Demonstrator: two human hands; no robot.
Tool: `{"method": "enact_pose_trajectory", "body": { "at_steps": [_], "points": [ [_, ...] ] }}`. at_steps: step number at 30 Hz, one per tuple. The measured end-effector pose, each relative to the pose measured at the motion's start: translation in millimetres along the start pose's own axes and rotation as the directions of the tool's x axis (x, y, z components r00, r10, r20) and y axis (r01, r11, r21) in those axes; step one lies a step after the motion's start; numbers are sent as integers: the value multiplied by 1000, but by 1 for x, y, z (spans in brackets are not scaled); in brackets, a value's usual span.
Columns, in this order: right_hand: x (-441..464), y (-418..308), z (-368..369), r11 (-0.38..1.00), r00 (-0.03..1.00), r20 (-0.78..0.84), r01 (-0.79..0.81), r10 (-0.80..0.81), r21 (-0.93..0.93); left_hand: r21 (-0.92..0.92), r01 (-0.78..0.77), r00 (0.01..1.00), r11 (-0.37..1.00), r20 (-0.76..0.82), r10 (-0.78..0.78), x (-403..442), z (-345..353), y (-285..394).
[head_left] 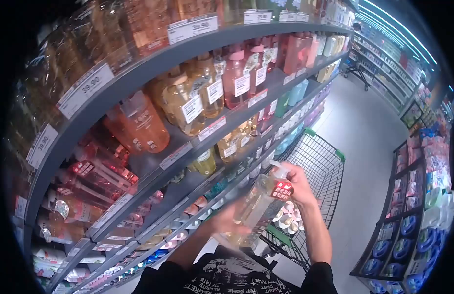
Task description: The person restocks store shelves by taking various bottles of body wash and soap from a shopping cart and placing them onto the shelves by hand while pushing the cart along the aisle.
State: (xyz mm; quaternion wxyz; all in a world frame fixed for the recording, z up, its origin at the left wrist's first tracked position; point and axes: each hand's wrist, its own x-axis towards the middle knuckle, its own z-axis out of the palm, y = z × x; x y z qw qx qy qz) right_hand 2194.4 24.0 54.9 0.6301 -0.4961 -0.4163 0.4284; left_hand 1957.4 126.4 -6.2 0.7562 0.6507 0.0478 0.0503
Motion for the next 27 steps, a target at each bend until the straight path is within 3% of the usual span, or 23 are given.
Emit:
{"method": "enact_pose_trajectory", "body": {
  "at_steps": [2, 3, 4, 5, 7, 8, 10, 12, 15, 16, 17, 19, 22, 25, 26, 27],
  "points": [
    [7, -9, 32, 1000, 998, 70, -3, 4, -11, 163, 5, 988, 987, -152, 20, -18, 9, 9],
    [8, -15, 48, 991, 992, 122, 17, 0, -136, 259, 52, 975, 964, -222, 7, -29, 12, 9],
    [7, -25, 65, 966, 985, 175, 46, -1, -253, 98, -69, 941, 993, -325, 98, -38, 21, 18],
    [8, -33, 83, 929, 973, 229, 83, 2, -361, 109, -2, 933, 994, -357, 42, -50, 19, 29],
    [7, -41, 123, 787, 897, 398, 383, -193, -484, 115, 145, 903, 983, -422, -84, -77, 12, 43],
    [3, -38, 139, 706, 836, 490, 502, -248, -499, 157, 40, 879, 987, -475, 39, -97, 7, 33],
    [-11, -31, 165, 606, 737, 591, 644, -328, -467, 147, -8, 746, 989, -658, 104, -128, -2, 8],
    [-20, -12, 178, 549, 660, 613, 733, -434, -401, 328, -38, 580, 944, -762, 288, -148, -9, -4],
    [-35, 25, 166, 879, 899, 316, 392, -303, -270, 457, 102, 454, 884, -812, 367, -177, -31, -20],
    [-40, 57, 154, 927, 958, 176, 267, -226, -264, 629, 145, 451, 763, -729, 515, -178, -36, -12],
    [-47, 95, 140, 962, 991, 34, 137, -133, -238, 671, 231, 442, 705, -718, 538, -183, -40, -13],
    [-67, 148, 115, 964, 985, -174, -51, 5, -261, 730, 392, 444, 559, -683, 580, -190, -51, -24],
    [-102, 193, 107, 981, 928, -352, -166, 123, -97, 739, 438, 404, 512, -671, 622, -191, -71, -51],
    [-123, 197, 113, 923, 915, -369, -273, 163, -270, 744, 431, 377, 510, -662, 648, -186, -97, -82],
    [-123, 188, 115, 884, 931, -352, -243, 97, -398, 748, 409, 361, 522, -659, 660, -184, -108, -94],
    [-123, 188, 115, 890, 933, -343, -245, 109, -384, 737, 369, 340, 566, -674, 656, -181, -113, -102]
  ]
}}
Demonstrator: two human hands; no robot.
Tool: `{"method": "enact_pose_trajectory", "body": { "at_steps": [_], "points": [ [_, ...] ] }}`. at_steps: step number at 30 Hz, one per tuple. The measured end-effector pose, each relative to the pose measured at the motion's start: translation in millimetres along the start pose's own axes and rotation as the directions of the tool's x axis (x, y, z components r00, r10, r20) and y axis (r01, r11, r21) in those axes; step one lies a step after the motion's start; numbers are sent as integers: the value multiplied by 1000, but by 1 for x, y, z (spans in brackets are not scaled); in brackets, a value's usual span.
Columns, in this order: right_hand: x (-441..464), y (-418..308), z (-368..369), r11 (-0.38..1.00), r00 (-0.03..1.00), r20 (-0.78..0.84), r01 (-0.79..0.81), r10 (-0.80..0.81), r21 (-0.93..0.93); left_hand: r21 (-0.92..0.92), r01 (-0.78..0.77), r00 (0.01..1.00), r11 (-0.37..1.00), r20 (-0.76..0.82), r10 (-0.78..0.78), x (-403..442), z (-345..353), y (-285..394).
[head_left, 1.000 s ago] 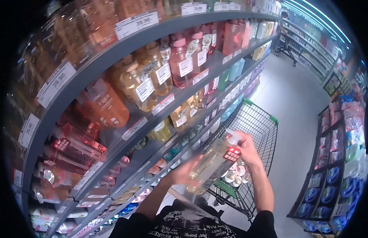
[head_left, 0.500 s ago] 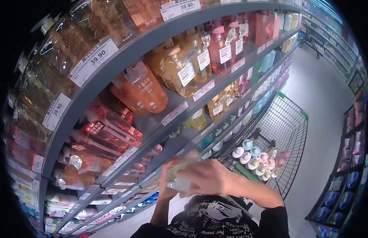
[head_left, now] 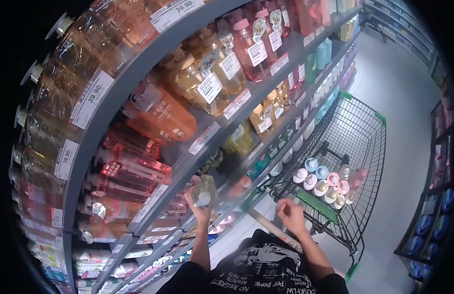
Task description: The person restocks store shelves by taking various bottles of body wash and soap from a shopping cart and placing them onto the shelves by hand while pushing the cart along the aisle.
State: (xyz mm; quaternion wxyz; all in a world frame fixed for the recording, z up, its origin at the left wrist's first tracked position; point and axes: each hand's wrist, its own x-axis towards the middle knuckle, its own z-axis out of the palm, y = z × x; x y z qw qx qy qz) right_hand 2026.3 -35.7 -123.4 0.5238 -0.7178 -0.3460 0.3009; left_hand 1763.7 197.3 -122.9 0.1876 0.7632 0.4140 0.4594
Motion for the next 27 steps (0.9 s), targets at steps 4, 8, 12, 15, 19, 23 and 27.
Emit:
{"method": "enact_pose_trajectory", "body": {
  "at_steps": [4, 8, 12, 15, 19, 23, 27],
  "points": [
    [6, 10, -8, 996, 1000, 30, -8, 5, 85, -287, 136, 990, 948, 15, -137, 10, 28, -19],
    [7, 15, -10, 979, 997, 70, -25, 11, 200, -569, 332, 929, 753, 59, -365, 10, 46, -73],
    [9, 16, -10, 968, 998, 54, -41, 28, 249, -740, 357, 892, 570, 90, -442, 19, 61, -58],
    [9, 20, -7, 965, 999, 39, -44, 35, 260, -557, 328, 920, 763, 5, -392, 19, 75, -87],
    [12, 14, -10, 961, 995, 76, -84, 66, 263, -113, 351, 922, 929, -129, -364, 21, 80, -105],
    [12, 12, -11, 960, 994, 77, -96, 78, 263, 235, 444, 896, 865, -132, -424, 38, 68, -76],
    [13, 11, -11, 958, 992, 75, -113, 97, 264, 220, 487, 862, 845, 36, -506, 48, 51, -58]
  ]
}}
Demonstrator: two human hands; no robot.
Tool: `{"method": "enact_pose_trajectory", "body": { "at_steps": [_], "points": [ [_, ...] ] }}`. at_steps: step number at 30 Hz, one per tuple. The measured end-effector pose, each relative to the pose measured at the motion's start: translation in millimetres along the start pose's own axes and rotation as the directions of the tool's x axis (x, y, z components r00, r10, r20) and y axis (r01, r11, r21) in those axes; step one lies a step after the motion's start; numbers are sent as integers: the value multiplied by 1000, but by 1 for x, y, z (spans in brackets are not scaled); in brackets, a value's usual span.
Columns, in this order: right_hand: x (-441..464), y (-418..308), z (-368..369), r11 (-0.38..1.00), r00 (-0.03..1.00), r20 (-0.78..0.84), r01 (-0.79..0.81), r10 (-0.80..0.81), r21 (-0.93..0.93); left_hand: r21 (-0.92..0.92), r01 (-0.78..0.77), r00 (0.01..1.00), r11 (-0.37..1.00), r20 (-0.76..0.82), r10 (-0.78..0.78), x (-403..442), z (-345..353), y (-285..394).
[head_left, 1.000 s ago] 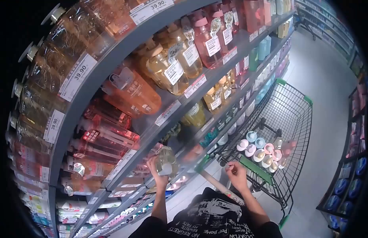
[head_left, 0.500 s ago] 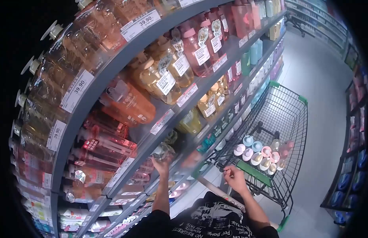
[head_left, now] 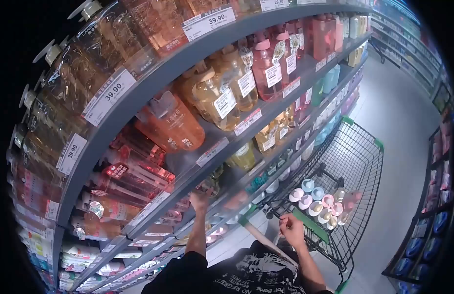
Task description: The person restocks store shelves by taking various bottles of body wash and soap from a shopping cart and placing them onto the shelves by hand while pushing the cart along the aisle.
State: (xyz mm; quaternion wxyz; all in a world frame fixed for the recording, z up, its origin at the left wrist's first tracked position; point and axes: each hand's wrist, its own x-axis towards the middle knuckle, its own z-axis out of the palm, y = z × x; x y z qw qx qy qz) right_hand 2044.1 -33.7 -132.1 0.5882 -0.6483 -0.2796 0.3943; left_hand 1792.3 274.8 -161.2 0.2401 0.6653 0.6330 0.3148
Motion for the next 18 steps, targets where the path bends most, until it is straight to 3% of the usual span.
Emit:
{"method": "enact_pose_trajectory", "body": {
  "at_steps": [6, 9, 12, 15, 18],
  "points": [
    [0, -6, 0, 1000, 1000, -2, -26, 26, -9, 267, 119, 989, 956, -113, -91, 13, 11, -11],
    [0, -9, 0, 1000, 1000, -4, -27, 27, -16, 145, 61, 995, 988, -83, -49, 16, 17, -20],
    [-1, -4, 1, 999, 999, -7, -39, 39, 8, 33, -64, 980, 997, -187, 69, 16, 26, -33],
    [-1, -3, 0, 999, 999, -8, -41, 41, 27, 86, -93, 990, 992, -97, 102, 19, 23, -41],
    [-3, 0, -4, 998, 998, 15, -58, 57, 17, 359, 92, 996, 929, -52, -79, 10, 20, -34]
  ]
}}
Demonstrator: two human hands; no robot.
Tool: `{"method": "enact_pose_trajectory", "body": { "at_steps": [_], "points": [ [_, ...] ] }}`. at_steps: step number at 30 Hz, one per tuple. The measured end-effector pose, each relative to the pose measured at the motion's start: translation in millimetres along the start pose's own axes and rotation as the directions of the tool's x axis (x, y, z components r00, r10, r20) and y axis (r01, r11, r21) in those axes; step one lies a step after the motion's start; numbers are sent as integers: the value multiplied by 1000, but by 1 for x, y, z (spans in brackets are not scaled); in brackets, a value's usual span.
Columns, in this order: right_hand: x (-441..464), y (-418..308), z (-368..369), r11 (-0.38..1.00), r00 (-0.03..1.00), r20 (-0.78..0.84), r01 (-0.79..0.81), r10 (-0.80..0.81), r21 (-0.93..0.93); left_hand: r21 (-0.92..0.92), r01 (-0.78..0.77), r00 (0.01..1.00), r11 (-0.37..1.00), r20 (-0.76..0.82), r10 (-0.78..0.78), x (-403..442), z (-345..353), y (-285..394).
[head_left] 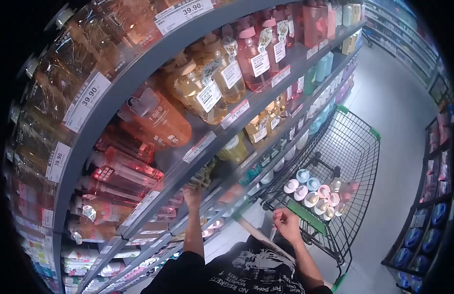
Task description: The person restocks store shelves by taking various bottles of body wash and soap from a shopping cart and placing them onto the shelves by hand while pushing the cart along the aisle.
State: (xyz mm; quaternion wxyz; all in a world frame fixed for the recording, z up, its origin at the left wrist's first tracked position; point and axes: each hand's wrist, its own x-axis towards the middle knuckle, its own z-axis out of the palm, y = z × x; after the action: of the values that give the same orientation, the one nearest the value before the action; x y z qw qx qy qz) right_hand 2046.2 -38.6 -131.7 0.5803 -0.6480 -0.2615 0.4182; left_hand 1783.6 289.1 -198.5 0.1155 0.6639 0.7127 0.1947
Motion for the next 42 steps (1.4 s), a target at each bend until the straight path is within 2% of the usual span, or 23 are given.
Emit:
{"method": "enact_pose_trajectory", "body": {
  "at_steps": [3, 6, 8, 9, 10, 11, 12, 13, 15, 17, 19, 20, 23, 24, 27, 28, 31, 32, 35, 36, 39, 40, 42],
  "points": [
    [-5, -8, -18, 1000, 997, 71, 0, 2, -21, -31, -89, 980, 996, 177, 93, -30, -34, 12],
    [-6, -34, -63, 1000, 996, 84, -18, 20, -22, -194, -190, 951, 962, 206, 229, -81, -61, 65],
    [8, -26, -106, 995, 999, 16, -33, 31, 96, -361, -253, 915, 898, 214, 343, -120, -63, 104],
    [19, -18, -130, 995, 995, -92, -46, 38, -88, -443, -274, 895, 854, 207, 395, -137, -62, 122],
    [33, 2, -155, 981, 978, -199, -93, 57, -172, -459, -372, 843, 807, 197, 500, -153, -64, 140],
    [49, 28, -182, 988, 961, -265, -111, 78, -111, -474, -464, 781, 748, 179, 598, -167, -60, 155],
    [64, 64, -212, 976, 934, -336, -175, 124, -129, -465, -441, 756, 768, 270, 597, -183, -50, 160],
    [73, 79, -230, 953, 877, -443, -270, 184, -137, -353, -625, 651, 696, 255, 714, -193, -39, 157],
    [86, 130, -273, 920, 813, -536, -359, 227, -155, -46, -853, 481, 520, 318, 817, -203, -58, 185],
    [92, 189, -306, 778, 776, -620, -458, 114, -429, -127, -816, 515, 564, 282, 809, -202, -46, 176],
    [95, 167, -298, 769, 803, -594, -403, 38, -496, -194, -759, 565, 621, 276, 777, -198, -37, 167],
    [101, 156, -293, 764, 817, -577, -373, 1, -527, -165, -763, 570, 625, 286, 771, -200, -39, 169],
    [133, 179, -291, 765, 760, -650, -422, 7, -486, -108, -768, 583, 631, 291, 759, -202, -36, 170],
    [144, 184, -296, 688, 766, -631, -526, 126, -500, -110, -757, 592, 645, 305, 746, -202, -38, 174],
    [164, 202, -294, 532, 759, -628, -607, 170, -590, -89, -764, 590, 639, 302, 748, -202, -36, 171],
    [170, 207, -292, 447, 754, -644, -624, 130, -641, -90, -756, 602, 648, 292, 743, -202, -35, 172],
    [177, 198, -286, 433, 699, -704, -677, 125, -595, -76, -747, 615, 660, 300, 730, -201, -35, 174],
    [178, 191, -287, 470, 701, -692, -675, 171, -568, -73, -752, 613, 655, 290, 735, -201, -36, 177],
    [176, 200, -298, 520, 751, -638, -618, 169, -590, -79, -752, 617, 654, 262, 742, -201, -36, 179],
    [173, 210, -304, 491, 783, -613, -576, 102, -653, -84, -748, 621, 658, 260, 739, -201, -36, 179],
    [164, 176, -306, 480, 818, -569, -532, 80, -697, -92, -751, 616, 653, 258, 745, -199, -37, 177],
    [161, 165, -308, 522, 826, -562, -499, 46, -691, -93, -756, 610, 648, 260, 749, -199, -37, 176],
    [148, 132, -315, 466, 870, -494, -431, -14, -773, -99, -764, 599, 638, 260, 758, -199, -37, 176]
  ]
}}
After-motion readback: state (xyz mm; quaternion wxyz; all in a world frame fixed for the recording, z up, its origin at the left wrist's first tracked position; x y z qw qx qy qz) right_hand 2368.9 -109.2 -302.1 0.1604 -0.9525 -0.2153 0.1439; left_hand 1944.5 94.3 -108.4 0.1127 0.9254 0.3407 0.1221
